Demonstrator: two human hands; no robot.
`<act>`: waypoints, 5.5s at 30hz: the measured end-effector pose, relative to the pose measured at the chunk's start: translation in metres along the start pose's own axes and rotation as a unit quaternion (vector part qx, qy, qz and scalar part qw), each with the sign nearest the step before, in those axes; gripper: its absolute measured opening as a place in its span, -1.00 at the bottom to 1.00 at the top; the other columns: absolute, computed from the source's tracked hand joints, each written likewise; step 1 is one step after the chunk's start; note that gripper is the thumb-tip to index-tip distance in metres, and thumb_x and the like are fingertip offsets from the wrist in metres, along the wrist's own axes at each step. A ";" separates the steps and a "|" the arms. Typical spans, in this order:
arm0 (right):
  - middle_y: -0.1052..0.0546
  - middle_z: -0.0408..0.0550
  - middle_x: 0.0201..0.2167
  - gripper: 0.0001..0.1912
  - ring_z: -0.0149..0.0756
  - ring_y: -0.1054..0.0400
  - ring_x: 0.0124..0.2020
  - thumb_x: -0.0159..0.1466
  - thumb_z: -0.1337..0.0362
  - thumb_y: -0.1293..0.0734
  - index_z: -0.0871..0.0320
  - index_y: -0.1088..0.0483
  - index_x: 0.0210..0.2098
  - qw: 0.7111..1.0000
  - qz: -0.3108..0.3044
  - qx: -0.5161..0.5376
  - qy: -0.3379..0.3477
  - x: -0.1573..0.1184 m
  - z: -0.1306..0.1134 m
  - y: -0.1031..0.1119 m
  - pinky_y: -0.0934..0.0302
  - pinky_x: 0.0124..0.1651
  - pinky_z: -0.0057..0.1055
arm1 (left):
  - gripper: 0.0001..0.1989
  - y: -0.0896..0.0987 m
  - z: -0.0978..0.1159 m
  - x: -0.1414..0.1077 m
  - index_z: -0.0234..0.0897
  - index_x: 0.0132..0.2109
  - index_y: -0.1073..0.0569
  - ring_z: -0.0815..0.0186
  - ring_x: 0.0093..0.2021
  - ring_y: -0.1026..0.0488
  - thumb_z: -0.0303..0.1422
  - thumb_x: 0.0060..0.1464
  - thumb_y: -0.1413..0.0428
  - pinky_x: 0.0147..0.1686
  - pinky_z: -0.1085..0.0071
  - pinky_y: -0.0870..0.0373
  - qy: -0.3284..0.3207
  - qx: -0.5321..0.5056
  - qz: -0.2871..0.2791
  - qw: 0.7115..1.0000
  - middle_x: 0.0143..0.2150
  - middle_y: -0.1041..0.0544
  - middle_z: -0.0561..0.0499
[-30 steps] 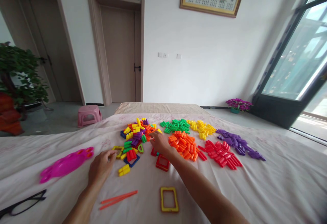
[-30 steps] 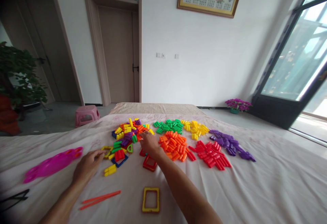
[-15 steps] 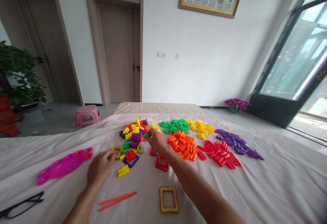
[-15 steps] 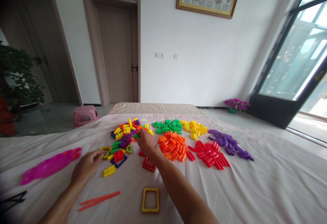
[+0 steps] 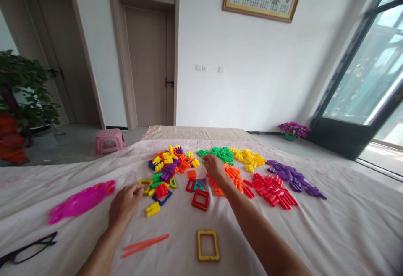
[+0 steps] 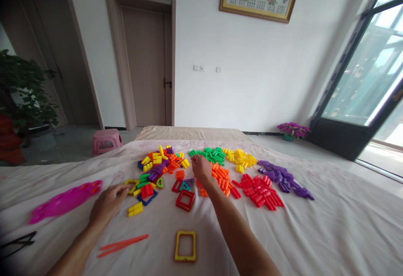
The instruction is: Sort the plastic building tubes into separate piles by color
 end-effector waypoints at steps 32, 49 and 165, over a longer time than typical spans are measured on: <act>-0.57 0.14 -0.15 -0.75 -0.08 -0.42 -0.11 0.27 0.31 -0.26 0.12 -0.55 -0.15 0.986 -0.017 -0.123 -0.115 -0.020 0.053 0.082 -0.13 -0.21 -0.35 | -0.60 0.001 0.000 0.000 -0.18 -0.05 -0.60 0.19 0.01 -0.50 -0.20 0.20 0.09 -0.02 0.38 -0.32 0.002 -0.012 -0.012 1.000 0.00 -0.61 -0.05; -0.32 0.03 0.28 -0.46 -0.15 -0.14 0.28 0.36 0.35 -0.21 0.12 -0.17 0.33 0.923 -0.145 0.063 0.350 -0.093 -0.140 -0.032 -0.08 0.30 -0.21 | -0.62 0.001 0.001 -0.001 -0.13 -0.05 -0.61 0.20 0.02 -0.49 -0.19 0.21 0.06 0.00 0.39 -0.31 0.001 -0.012 -0.004 1.000 -0.01 -0.62 -0.03; -0.62 -0.06 -0.12 -0.69 -0.28 -0.48 -0.07 0.31 0.39 -0.23 0.11 -0.54 -0.06 0.994 -0.022 0.098 0.039 -0.031 -0.005 0.036 -0.27 0.00 -0.44 | -0.59 -0.006 -0.005 0.003 -0.16 -0.07 -0.61 0.17 0.04 -0.51 -0.15 0.17 0.06 -0.01 0.38 -0.35 -0.006 -0.029 -0.027 0.999 0.03 -0.61 -0.03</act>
Point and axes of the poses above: each hand's wrist, its own x-axis towards the middle knuckle, its own y-axis out of the back of the hand, z = x × y, the point moved 4 cm from there along x, towards the middle knuckle
